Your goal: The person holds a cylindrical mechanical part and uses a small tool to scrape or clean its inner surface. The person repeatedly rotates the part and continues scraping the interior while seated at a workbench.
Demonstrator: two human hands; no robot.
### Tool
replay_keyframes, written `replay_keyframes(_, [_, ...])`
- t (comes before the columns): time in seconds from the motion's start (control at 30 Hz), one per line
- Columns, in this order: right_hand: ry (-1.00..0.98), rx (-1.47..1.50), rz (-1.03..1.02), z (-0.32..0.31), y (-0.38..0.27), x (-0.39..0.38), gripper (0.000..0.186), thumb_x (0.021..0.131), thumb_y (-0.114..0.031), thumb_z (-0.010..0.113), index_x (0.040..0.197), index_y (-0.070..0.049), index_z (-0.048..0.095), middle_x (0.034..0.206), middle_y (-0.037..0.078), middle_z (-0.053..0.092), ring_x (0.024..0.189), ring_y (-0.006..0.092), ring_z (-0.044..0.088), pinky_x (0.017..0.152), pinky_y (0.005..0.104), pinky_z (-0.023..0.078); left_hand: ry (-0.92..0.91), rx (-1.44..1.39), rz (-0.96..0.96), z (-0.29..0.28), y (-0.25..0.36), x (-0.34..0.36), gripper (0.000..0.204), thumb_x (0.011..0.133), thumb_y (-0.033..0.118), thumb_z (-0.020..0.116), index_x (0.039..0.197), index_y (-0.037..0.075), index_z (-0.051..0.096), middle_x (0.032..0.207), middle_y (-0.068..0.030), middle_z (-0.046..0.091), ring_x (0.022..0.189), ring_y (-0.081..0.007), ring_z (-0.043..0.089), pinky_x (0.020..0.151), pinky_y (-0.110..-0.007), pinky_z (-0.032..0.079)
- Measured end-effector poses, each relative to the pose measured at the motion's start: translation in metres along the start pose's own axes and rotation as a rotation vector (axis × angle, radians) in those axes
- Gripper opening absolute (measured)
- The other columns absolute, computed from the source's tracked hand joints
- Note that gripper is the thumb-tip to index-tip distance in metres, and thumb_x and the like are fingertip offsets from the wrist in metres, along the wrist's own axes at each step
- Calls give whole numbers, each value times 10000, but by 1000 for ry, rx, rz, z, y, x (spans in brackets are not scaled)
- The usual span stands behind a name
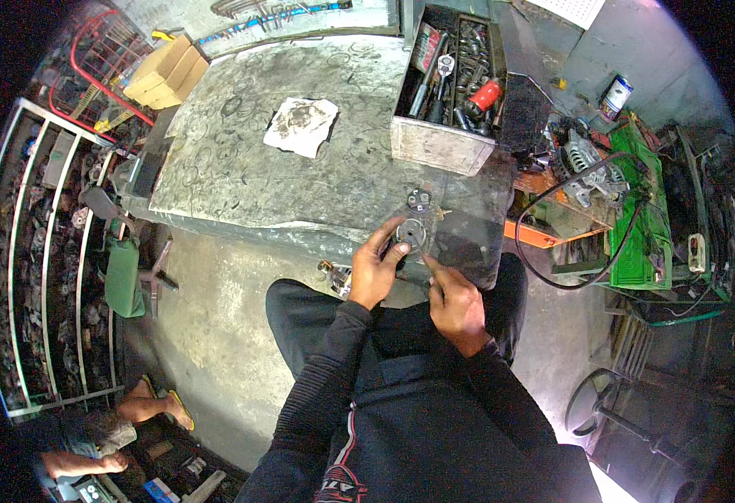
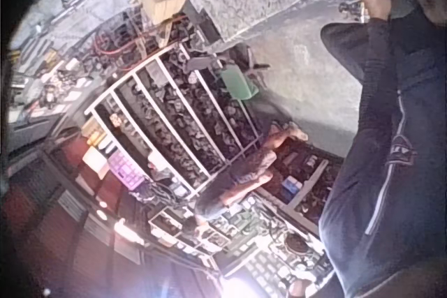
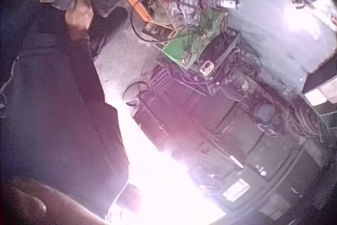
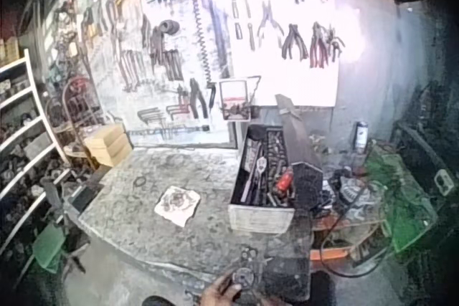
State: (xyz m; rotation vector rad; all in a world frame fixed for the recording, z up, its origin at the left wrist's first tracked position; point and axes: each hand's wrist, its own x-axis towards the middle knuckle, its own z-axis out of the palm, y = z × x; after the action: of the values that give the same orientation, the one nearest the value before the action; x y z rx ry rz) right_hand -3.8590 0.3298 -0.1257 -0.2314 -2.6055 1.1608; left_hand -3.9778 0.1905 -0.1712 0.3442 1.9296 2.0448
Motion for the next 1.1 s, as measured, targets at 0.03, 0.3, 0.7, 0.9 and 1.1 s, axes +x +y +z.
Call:
replay_keyframes(0.03, [17,-20,-16,5,-1,6,503,909,16,625,1401,-82,648,1050,227,697,969,417,702,860,472,570,2,4,5,0,-1,0,479,965,-30,679,1437,18,616,1395,-112,679,1267,-185,622,1087,-324,483])
replay_keyframes(0.3, [16,-51,-18,10,-1,-16,574,874,22,622,1434,-106,629,970,211,660,867,431,675,798,494,569,2,174,39,-3,-6,0,486,945,-2,715,1422,35,625,1350,-142,710,1235,-196,654,1056,-347,509])
replay_keyframes(0.7, [69,-52,-67,25,1,19,574,882,9,617,1446,-91,631,955,208,641,871,426,677,777,491,571,0,-15,30,-2,-8,5,506,936,-21,726,1428,19,613,1345,-157,698,1220,-196,652,1075,-345,502])
replay_keyframes(0.9, [30,-61,-21,12,-1,0,546,873,4,646,1408,-108,666,925,219,653,837,428,674,761,494,570,48,101,53,2,-10,2,465,942,-17,717,1400,-9,634,1338,-171,704,1217,-195,652,1071,-350,505])
replay_keyframes(1.1, [-95,-61,44,3,1,-6,579,871,-36,653,1439,-147,621,1118,211,705,920,429,721,813,514,607,66,127,76,3,-8,1,482,957,-15,700,1432,0,621,1346,-156,700,1211,-194,652,1062,-343,508])
